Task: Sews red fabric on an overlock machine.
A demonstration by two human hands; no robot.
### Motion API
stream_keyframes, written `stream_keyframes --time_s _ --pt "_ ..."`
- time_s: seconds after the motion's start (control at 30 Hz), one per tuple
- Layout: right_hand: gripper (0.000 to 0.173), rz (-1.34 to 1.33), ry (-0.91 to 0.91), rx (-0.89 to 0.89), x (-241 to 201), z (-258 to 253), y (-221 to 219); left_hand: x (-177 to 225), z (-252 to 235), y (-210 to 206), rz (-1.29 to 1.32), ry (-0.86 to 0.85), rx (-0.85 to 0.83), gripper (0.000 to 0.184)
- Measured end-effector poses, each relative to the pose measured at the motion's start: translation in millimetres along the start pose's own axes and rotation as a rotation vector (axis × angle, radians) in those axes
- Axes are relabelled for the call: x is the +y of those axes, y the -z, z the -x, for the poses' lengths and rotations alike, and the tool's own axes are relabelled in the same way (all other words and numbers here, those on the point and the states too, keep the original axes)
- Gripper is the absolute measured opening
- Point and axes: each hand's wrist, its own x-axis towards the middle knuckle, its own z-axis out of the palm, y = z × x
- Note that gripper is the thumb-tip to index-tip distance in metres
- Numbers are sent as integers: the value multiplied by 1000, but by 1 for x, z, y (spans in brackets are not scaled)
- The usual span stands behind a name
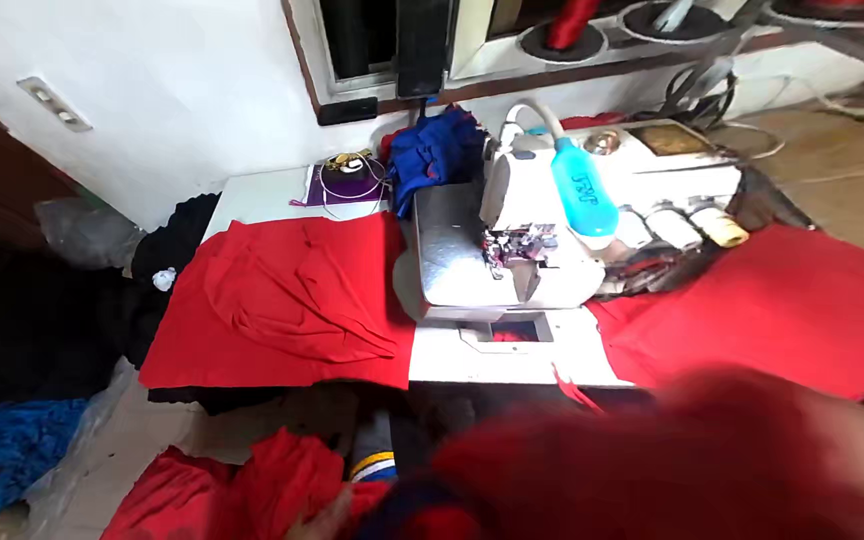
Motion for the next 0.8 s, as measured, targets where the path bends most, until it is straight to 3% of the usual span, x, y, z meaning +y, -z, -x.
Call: stream_keyframes --time_s 0.03,0.07,0.13,0.17,0.23,0.3,0.37,0.43,0.53,0.6,0.7,0.8 --pt "24 -226 86 -110 41 -28 -6 -11 3 14 38 -7 43 35" --pt "41 -421 92 -194 72 -52 -11 -29 4 33 101 -39 33 36" --pt "72 -489 49 -252 110 -77 -12 -74 -3 74 249 -98 -19 39" --pt "73 -385 16 -214 122 -76 -10 -86 -8 75 335 -65 58 40" --pt "57 -119 -94 -120 145 -52 -4 -95 -14 59 473 102 306 46" --pt "40 236 -226 -4 170 -20 6 -103 -20 55 479 189 331 51" --pt "39 683 -157 86 200 5 21 -96 -27 51 383 201 297 50" --pt "42 935 -35 167 219 20 34 -80 -34 47 219 204 284 45" --pt "40 1035 39 283 230 25 38 -52 -51 47 -264 269 272 37" --pt "32 1029 84 354 240 19 36 -32 -64 48 -692 310 167 43" --pt "16 1033 161 456 251 1 33 -5 -79 36 -1118 94 29 41" --pt "7 1067 152 471 246 -13 35 1 -101 12 -1212 -487 110 29"
